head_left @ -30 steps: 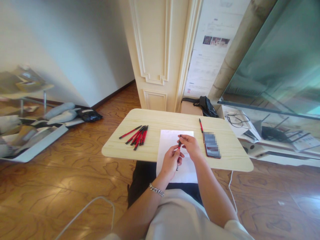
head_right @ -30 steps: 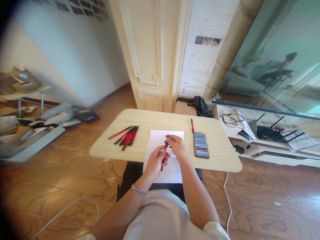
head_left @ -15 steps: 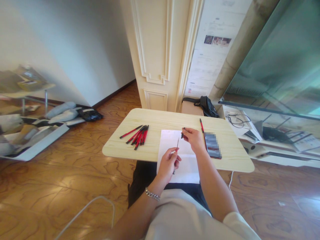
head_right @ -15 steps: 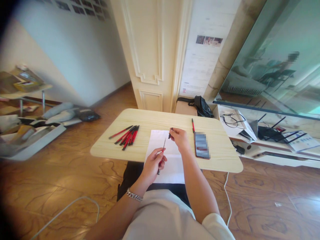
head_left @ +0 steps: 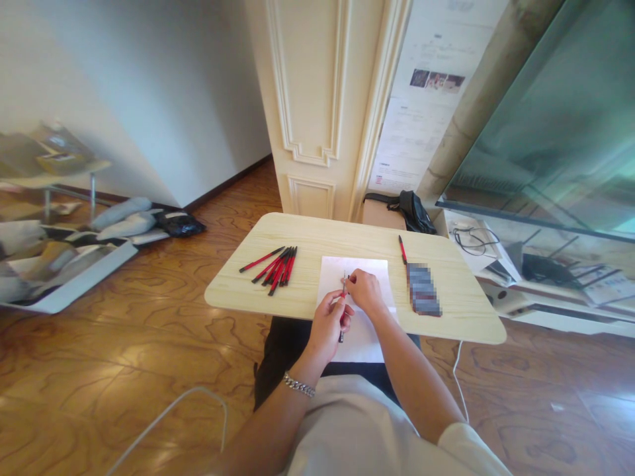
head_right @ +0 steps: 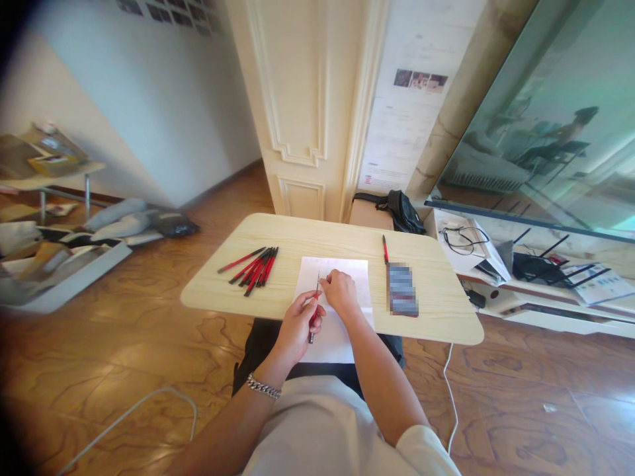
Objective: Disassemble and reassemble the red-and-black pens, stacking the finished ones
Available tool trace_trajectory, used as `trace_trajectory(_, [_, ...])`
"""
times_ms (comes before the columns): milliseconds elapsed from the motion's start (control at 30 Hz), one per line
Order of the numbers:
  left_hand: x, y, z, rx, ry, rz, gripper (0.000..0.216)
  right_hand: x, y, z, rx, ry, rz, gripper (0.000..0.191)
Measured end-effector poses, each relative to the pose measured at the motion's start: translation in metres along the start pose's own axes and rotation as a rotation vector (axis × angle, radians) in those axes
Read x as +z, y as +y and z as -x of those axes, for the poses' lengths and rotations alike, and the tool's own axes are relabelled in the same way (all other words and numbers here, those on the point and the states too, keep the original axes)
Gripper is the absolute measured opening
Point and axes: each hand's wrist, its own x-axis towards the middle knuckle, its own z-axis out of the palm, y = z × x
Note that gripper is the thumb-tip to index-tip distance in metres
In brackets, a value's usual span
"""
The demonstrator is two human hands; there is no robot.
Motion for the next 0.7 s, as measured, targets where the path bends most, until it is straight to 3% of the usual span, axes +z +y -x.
trace_trajectory(167, [0.003, -0.001, -0.001, -0.012, -0.005, 0.014, 0.038, -0.017, -0.004, 0.008, -0.01, -0.01, -0.239, 0.037])
trace_trajectory(300, [0.007, -0.005, 0.001, -0.023, -0.033, 0.001, 0.036, -0.023, -0.004, 0.012, -0.02, -0.121, -0.418, 0.036])
trace_trajectory(433, [0.008, -0.01, 0.003, -0.043, -0.05, -0.039, 0.034, -0.026, 0.001, 0.002, 0.043, -0.071, -0.46, 0.039])
trace_trajectory(533, [0.005, -0.009, 0.003, -0.041, -0.031, -0.054, 0.034, -0.034, 0.006, -0.008, 0.095, -0.019, -0.358, 0.041])
trace_trajectory(700, [0.002, -0.003, 0.0, -0.031, -0.007, -0.049, 0.037, -0.037, 0.011, -0.006, 0.084, -0.042, 0.138, 0.033])
